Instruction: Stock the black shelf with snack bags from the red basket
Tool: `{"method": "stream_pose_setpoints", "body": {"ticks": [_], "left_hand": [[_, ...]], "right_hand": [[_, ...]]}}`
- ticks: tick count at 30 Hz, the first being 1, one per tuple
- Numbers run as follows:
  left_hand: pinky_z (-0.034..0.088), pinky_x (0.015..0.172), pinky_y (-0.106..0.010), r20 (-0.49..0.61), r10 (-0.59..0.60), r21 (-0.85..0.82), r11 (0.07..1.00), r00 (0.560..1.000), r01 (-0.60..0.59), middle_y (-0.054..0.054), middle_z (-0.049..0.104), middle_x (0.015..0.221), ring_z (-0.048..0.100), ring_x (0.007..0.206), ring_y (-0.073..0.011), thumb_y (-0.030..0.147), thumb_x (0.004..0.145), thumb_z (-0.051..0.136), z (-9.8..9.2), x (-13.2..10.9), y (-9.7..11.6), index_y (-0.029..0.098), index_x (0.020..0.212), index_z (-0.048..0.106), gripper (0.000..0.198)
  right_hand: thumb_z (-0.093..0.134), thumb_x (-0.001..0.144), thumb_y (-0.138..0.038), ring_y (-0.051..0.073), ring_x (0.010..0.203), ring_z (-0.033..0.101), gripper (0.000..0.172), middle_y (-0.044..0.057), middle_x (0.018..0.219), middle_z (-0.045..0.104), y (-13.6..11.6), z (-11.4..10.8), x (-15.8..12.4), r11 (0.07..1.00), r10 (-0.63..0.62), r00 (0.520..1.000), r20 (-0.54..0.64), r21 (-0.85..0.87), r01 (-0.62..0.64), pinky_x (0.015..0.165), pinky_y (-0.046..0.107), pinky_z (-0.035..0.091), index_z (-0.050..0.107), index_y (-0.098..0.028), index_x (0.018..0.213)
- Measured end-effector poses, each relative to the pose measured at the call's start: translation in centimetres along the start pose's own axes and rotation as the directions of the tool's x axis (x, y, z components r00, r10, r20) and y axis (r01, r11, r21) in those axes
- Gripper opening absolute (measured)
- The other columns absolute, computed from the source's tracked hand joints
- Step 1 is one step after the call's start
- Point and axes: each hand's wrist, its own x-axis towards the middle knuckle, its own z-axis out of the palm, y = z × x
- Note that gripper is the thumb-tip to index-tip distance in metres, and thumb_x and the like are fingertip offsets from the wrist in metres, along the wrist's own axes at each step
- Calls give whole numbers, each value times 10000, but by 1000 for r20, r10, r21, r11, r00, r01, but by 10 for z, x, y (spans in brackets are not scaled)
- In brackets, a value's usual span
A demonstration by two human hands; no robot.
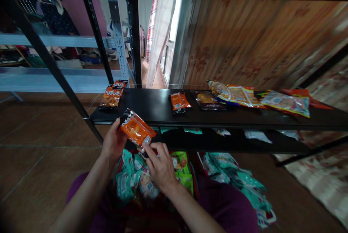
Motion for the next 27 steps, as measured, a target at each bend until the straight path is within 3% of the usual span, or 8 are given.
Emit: {"method": "stream_pose_setpoints", "body": {"ticks": [2, 3, 5, 7, 10, 16, 23, 27], "left_hand": [[491, 718, -235, 5, -65, -48, 997, 998, 65, -22, 707, 793, 642, 719, -118, 229, 808, 611, 0, 2, 4, 144, 829, 669, 105], [495, 716, -240, 13, -87, -58, 994, 996, 88, -23, 708, 780, 644, 711, -123, 228, 811, 601, 0, 3, 6, 144, 823, 671, 110], [499, 711, -247, 44, -100, -56, 993, 994, 102, -24, 712, 773, 648, 709, -131, 230, 811, 589, -1, 5, 9, 143, 821, 677, 123], [495, 708, -244, 77, -93, -41, 995, 993, 96, -20, 713, 778, 649, 713, -132, 219, 809, 576, -3, 7, 11, 143, 832, 681, 132], [486, 691, -241, 99, -134, -14, 991, 986, 136, -16, 708, 768, 642, 697, -130, 202, 806, 555, -4, 8, 11, 143, 811, 679, 137], [478, 671, -248, 136, -199, 37, 980, 970, 196, -16, 707, 793, 634, 704, -137, 149, 734, 576, -13, 11, 11, 155, 835, 683, 147], [485, 670, -250, 173, -263, 209, 951, 949, 226, -40, 716, 835, 635, 727, -145, 113, 702, 619, -28, 19, 18, 138, 854, 703, 175], [480, 685, -252, 192, -300, 420, 886, 934, 198, -64, 723, 853, 632, 732, -153, 186, 643, 738, -27, 23, 27, 111, 873, 717, 244]], "right_hand": [[545, 803, -176, 222, 1081, 535, 513, 82, 1158, 565, 4, 3, -2, 930, 240, 971, 5, 285, -231, 887, 414, 493, 515, -299, 1301], [561, 800, -222, 229, 1136, 527, 537, 84, 1222, 544, 5, 3, -1, 816, 377, 924, 60, 450, -362, 916, 428, 487, 481, -301, 1324], [587, 805, -317, 228, 1158, 543, 559, 83, 1263, 546, 4, 4, 1, 433, 583, 771, 255, 705, -561, 909, 425, 500, 435, -307, 1343], [647, 780, -381, 216, 1085, 597, 560, 69, 1200, 604, 1, 4, 7, 57, 652, 621, 435, 789, -612, 861, 407, 522, 456, -317, 1303], [791, 654, -361, 163, 874, 658, 502, 17, 997, 682, -3, 5, 15, -211, 695, 487, 529, 798, -565, 779, 336, 536, 574, -293, 1102], [901, 448, -269, 81, 620, 610, 389, -41, 678, 653, 6, 9, 17, -360, 744, 354, 566, 787, -501, 644, 207, 510, 577, -198, 650], [861, 516, -282, 128, 706, 648, 326, -14, 810, 714, 19, 6, 8, -204, 792, 404, 458, 822, -531, 659, 252, 508, 676, -218, 777], [870, 485, -287, 152, 740, 662, 348, 1, 819, 732, 25, 9, 2, -176, 834, 368, 411, 830, -529, 683, 275, 505, 703, -208, 779]]}}
